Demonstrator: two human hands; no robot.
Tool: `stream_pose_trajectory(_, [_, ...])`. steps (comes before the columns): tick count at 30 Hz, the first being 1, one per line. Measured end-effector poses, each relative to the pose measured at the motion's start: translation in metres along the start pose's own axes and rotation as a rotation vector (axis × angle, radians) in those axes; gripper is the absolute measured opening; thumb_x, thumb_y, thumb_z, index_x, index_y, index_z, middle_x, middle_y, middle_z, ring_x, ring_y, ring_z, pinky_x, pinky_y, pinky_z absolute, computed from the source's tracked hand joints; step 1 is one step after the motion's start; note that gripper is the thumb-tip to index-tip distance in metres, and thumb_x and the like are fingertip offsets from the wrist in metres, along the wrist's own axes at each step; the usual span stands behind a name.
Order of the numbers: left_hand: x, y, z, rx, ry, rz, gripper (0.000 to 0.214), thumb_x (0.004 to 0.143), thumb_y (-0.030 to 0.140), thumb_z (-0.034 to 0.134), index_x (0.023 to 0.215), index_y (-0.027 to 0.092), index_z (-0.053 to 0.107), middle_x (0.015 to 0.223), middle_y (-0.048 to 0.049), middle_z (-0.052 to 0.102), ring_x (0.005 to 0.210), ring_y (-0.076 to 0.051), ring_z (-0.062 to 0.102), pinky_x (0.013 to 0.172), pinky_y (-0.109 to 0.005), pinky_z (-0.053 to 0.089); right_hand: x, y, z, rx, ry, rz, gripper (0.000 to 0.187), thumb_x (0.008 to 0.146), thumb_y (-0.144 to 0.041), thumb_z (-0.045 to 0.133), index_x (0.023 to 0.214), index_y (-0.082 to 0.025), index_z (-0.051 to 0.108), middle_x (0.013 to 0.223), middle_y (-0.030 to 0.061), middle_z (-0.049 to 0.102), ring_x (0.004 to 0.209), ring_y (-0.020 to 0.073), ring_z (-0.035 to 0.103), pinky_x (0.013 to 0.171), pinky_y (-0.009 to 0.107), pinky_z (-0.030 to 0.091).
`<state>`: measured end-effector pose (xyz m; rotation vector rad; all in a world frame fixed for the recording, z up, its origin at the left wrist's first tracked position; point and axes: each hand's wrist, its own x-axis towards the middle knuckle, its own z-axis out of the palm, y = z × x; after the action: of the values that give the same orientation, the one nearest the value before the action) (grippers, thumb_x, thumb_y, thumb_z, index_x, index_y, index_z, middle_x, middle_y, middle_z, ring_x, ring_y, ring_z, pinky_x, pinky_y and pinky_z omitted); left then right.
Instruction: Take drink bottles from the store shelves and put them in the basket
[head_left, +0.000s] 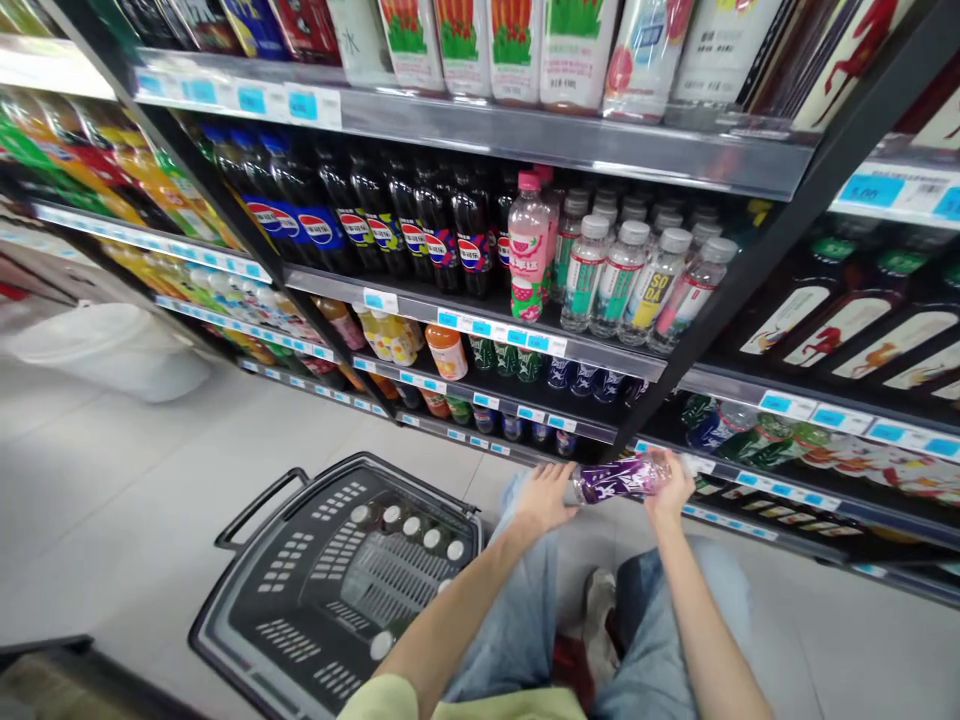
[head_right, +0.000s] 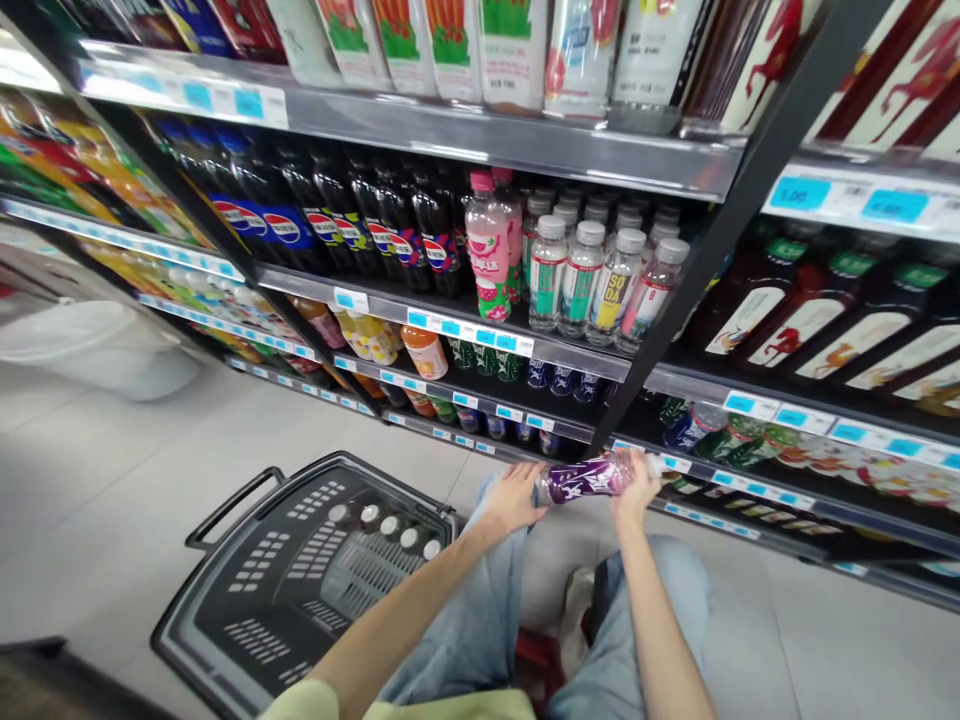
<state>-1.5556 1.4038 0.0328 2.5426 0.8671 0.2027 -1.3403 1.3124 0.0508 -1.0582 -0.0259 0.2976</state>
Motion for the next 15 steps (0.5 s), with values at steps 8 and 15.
stream_pose_trajectory(8, [-0.005,-0.019,-0.013,-0.14,0.033,-0.039,0.06,0.073,0.034,0.082,0.128,0.025,0.06,0.125,-0.0069,0.075,0.121,-0.029,0.069,0.11,-0.038,0.05,-0.016,0.016,0.029,0.044,-0.025,0.411,0.019,0.068,-0.032,0.078,0.078,-0.02,0.067,0.072,0.0023,0.078,0.061,0.0219,0.076,0.059,0.033,0.064])
stream_pose_trajectory(15, [-0.003,-0.026,-0.019,-0.091,0.025,-0.086,0.052,0.073,0.039,0.081,0.119,0.023,0.062,0.116,-0.0073,0.076,0.114,-0.031,0.072,0.101,-0.038,0.054,-0.012,0.021,0.045,0.021,-0.129,0.441,0.023,0.071,-0.034,0.08,0.085,-0.019,0.068,0.083,0.0036,0.082,0.069,0.0214,0.078,0.065,0.031,0.064])
